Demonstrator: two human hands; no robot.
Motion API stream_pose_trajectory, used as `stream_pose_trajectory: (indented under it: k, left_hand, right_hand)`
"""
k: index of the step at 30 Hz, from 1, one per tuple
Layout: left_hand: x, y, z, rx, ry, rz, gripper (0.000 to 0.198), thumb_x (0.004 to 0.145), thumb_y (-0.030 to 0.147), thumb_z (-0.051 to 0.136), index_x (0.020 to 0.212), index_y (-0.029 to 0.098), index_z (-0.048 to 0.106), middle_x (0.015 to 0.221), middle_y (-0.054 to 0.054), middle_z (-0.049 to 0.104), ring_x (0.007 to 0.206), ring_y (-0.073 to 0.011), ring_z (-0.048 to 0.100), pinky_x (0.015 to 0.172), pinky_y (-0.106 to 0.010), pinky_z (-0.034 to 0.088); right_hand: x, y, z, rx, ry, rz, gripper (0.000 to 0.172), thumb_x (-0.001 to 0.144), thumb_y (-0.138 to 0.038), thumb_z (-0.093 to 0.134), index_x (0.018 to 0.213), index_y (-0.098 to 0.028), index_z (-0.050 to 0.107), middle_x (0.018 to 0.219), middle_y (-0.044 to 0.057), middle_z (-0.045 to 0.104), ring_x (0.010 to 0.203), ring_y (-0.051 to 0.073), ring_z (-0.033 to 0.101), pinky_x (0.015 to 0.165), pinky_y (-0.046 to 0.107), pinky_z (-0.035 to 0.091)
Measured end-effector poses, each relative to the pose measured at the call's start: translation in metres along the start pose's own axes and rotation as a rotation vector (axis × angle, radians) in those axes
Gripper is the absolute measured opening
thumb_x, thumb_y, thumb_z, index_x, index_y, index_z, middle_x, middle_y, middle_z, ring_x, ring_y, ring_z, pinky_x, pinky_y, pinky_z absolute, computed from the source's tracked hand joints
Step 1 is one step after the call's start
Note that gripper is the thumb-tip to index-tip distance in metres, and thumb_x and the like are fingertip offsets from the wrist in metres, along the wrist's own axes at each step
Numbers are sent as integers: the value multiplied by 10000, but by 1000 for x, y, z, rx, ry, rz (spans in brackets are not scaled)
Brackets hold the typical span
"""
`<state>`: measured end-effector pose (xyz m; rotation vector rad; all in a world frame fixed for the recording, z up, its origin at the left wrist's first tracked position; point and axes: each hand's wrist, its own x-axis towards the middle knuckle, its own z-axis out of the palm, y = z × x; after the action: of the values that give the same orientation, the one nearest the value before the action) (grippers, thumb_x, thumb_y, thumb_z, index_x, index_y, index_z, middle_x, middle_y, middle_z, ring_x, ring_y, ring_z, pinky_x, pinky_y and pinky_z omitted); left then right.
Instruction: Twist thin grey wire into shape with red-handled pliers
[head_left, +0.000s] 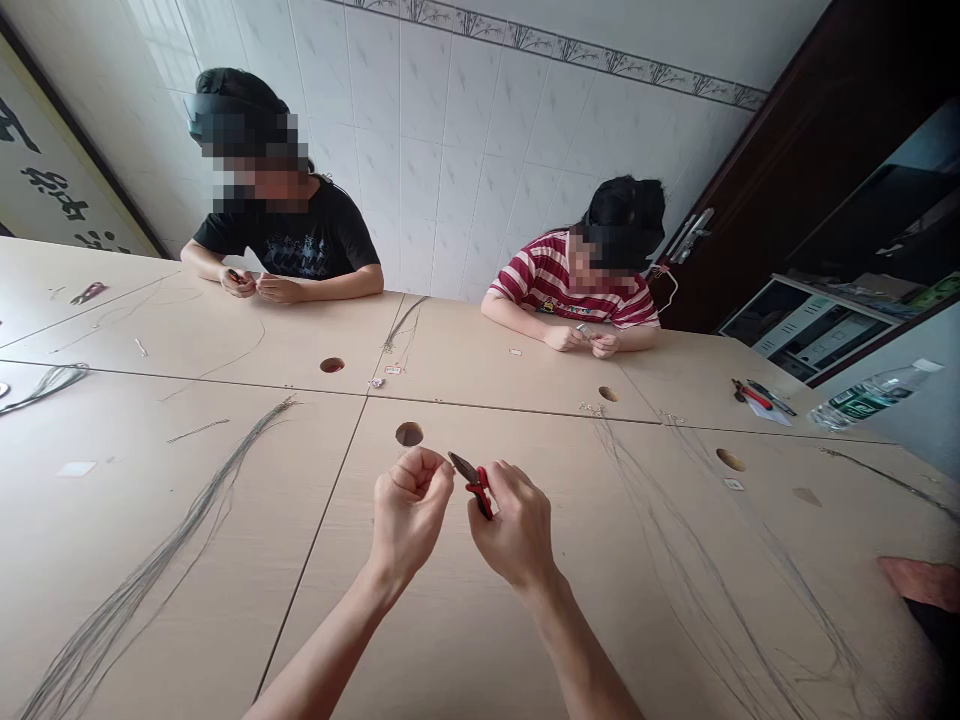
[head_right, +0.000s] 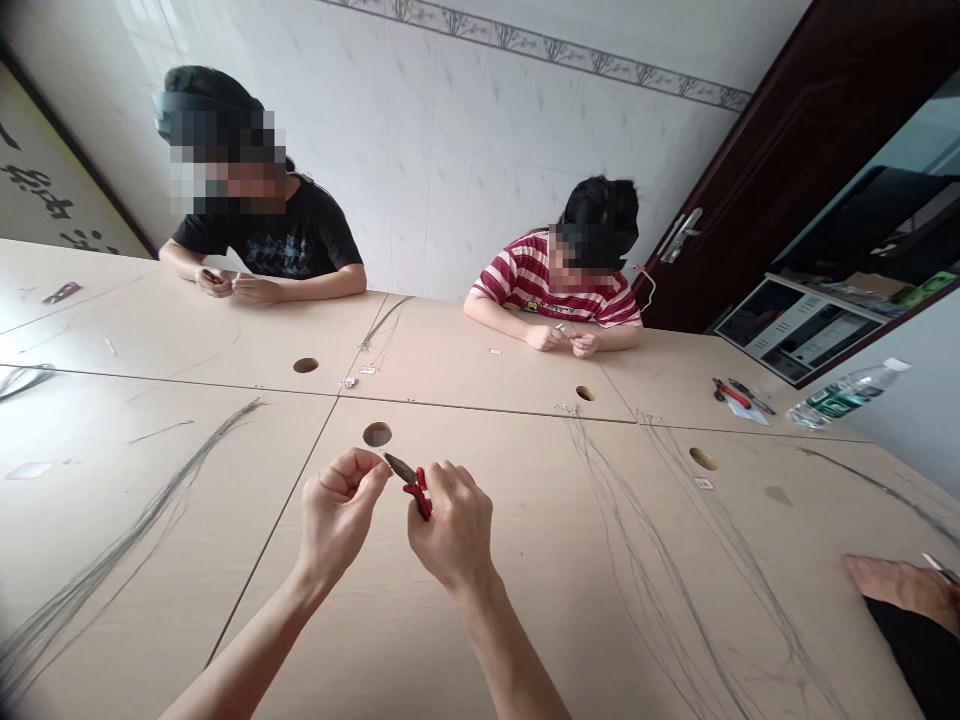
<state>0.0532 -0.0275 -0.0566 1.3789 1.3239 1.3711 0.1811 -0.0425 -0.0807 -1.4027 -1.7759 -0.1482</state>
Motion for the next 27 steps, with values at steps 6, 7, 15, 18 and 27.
stream_pose_trajectory:
  k: [6, 7, 15, 18, 27]
  left_hand:
    - [0, 1, 0, -39, 14, 20, 207, 779, 265, 572, 604, 170, 515, 518, 54, 419, 485, -66, 303, 436, -173, 288]
    - [0, 2, 0, -43, 19, 23, 207, 779, 261, 573, 602, 171, 513, 515, 55, 419, 483, -65, 304, 436, -172, 291]
    - [-1, 8, 0, -109, 50, 3, 193, 784, 247, 582, 615, 176, 520, 545, 41, 515, 507, -70, 383, 465, -160, 353]
    - [-1, 9, 0, -118, 56, 11, 198, 785, 248, 586, 612, 178, 519, 538, 43, 518, 503, -70, 397, 470, -158, 370]
    - [-3, 3, 1, -67, 57, 44, 170, 793, 248, 572, 639, 187, 535, 547, 32, 556, 506, -85, 454, 496, -172, 413]
  right_hand:
    - [-2, 0, 0, 28, -27, 27, 174, 718, -63, 464, 715, -222, 392, 624, -19, 482, 592, 151, 441, 512, 247, 307]
    - [-1, -1, 0, 40, -34, 35, 173, 710, -62, 468, 728, -221, 400, 638, -16, 485, 609, 155, 446, 522, 248, 318]
    - [-1, -7, -4, 122, -60, 84, 236, 651, -61, 460, 828, -212, 424, 733, 5, 470, 713, 187, 451, 627, 294, 403]
    - [-3, -10, -2, 126, -69, 82, 230, 651, -68, 456, 826, -213, 418, 736, 6, 464, 715, 190, 448, 626, 299, 403]
    - [0, -16, 2, 77, -82, 111, 221, 645, -71, 457, 781, -229, 384, 698, -7, 459, 669, 183, 449, 573, 276, 371]
